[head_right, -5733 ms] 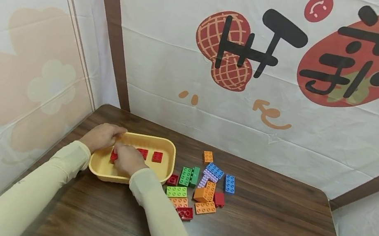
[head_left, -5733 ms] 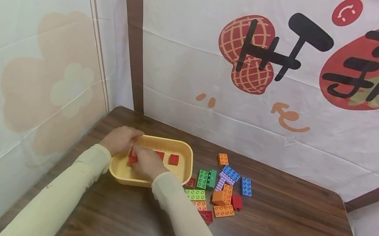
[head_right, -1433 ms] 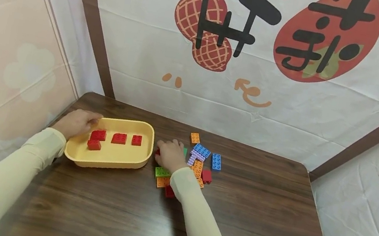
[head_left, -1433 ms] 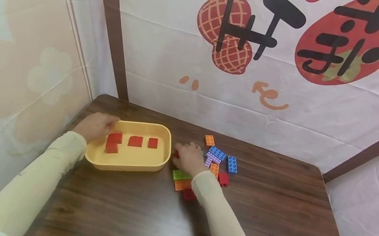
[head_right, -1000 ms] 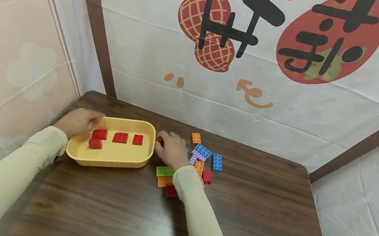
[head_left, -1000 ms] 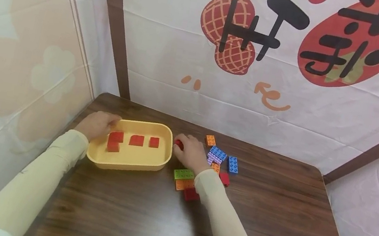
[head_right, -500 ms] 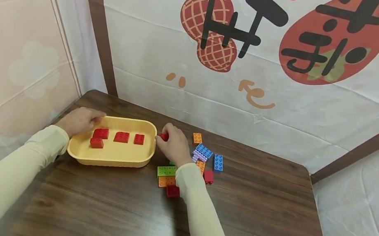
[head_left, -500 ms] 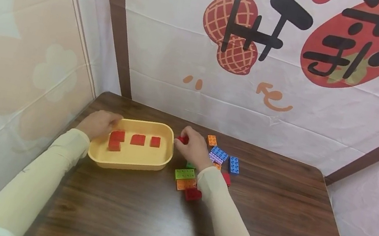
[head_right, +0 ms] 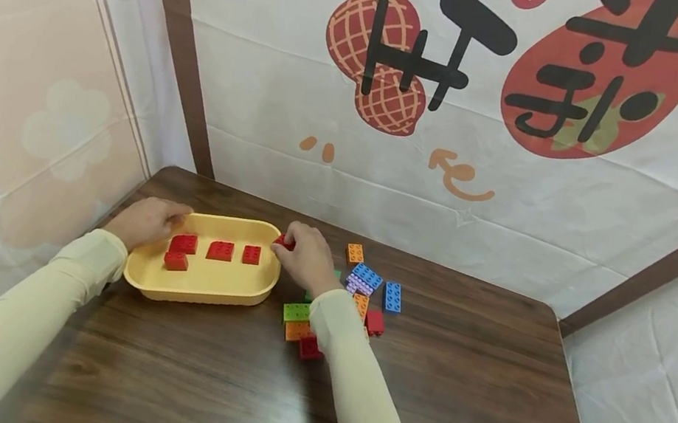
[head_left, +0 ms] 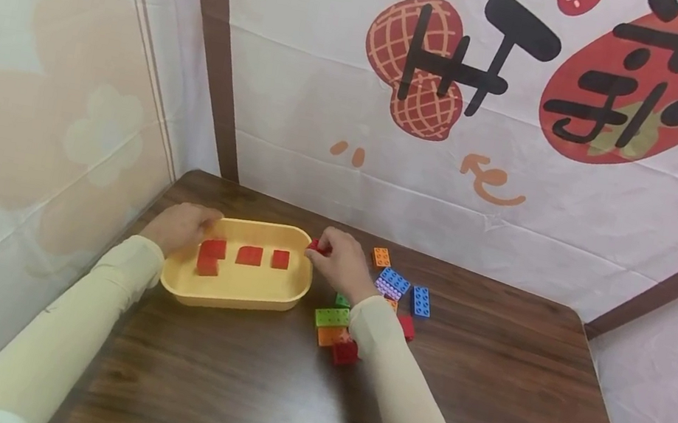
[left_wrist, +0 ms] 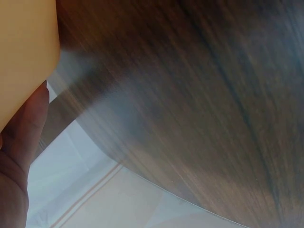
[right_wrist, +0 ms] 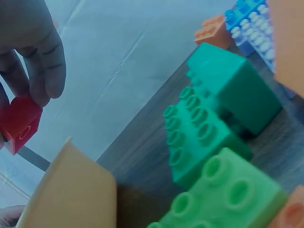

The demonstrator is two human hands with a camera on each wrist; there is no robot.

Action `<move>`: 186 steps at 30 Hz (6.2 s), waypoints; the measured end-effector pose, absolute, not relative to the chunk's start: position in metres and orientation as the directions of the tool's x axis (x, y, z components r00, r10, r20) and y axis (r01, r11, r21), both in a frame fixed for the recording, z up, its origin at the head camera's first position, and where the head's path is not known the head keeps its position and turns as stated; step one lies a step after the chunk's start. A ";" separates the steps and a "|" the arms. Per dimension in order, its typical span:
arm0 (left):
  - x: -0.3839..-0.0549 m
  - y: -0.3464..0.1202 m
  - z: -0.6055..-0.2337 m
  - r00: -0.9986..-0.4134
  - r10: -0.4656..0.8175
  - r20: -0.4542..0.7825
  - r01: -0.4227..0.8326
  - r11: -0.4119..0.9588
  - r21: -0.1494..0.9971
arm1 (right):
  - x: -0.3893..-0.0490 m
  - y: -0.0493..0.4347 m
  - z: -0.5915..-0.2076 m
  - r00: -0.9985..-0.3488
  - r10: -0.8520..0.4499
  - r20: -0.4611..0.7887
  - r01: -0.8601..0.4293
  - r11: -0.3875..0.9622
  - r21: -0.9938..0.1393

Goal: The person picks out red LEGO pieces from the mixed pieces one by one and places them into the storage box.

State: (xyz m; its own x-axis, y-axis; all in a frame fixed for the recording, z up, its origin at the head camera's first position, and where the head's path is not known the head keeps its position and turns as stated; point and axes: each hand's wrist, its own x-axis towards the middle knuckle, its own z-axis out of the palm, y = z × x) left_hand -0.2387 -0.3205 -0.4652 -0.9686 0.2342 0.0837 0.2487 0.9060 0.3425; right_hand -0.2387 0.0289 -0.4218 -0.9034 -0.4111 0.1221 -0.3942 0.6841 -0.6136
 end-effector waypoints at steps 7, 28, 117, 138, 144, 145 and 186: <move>-0.239 -0.322 -0.470 -0.969 0.228 0.092 0.246 0.903 0.353 | -0.238 0.011 -0.418 -0.857 -0.495 0.140 -0.481 0.674 -0.561; -0.240 -0.325 -0.471 -0.964 0.249 0.088 0.264 0.898 0.353 | -0.223 -0.056 -0.426 -0.664 -0.735 0.141 -0.742 0.623 -0.249; -0.238 -0.315 -0.464 -0.966 0.241 0.092 0.258 0.900 0.352 | -0.239 0.044 -0.452 -0.848 -0.530 0.014 -0.507 0.804 -0.312; -0.234 -0.320 -0.465 -0.970 0.231 0.077 0.243 0.898 0.366 | -0.224 0.157 -0.471 -0.932 -0.359 0.060 -0.354 0.857 -0.375; -0.234 -0.319 -0.465 -0.967 0.236 0.095 0.254 0.894 0.368 | -0.217 0.181 -0.478 -0.948 -0.314 0.055 -0.312 0.876 -0.367; -0.234 -0.319 -0.465 -0.968 0.233 0.094 0.251 0.895 0.368 | -0.216 0.184 -0.479 -0.950 -0.308 0.049 -0.303 0.878 -0.370; -0.235 -0.324 -0.473 -0.979 0.196 0.058 0.204 0.908 0.365 | -0.189 0.209 -0.487 -0.983 -0.173 -0.056 -0.158 0.965 -0.208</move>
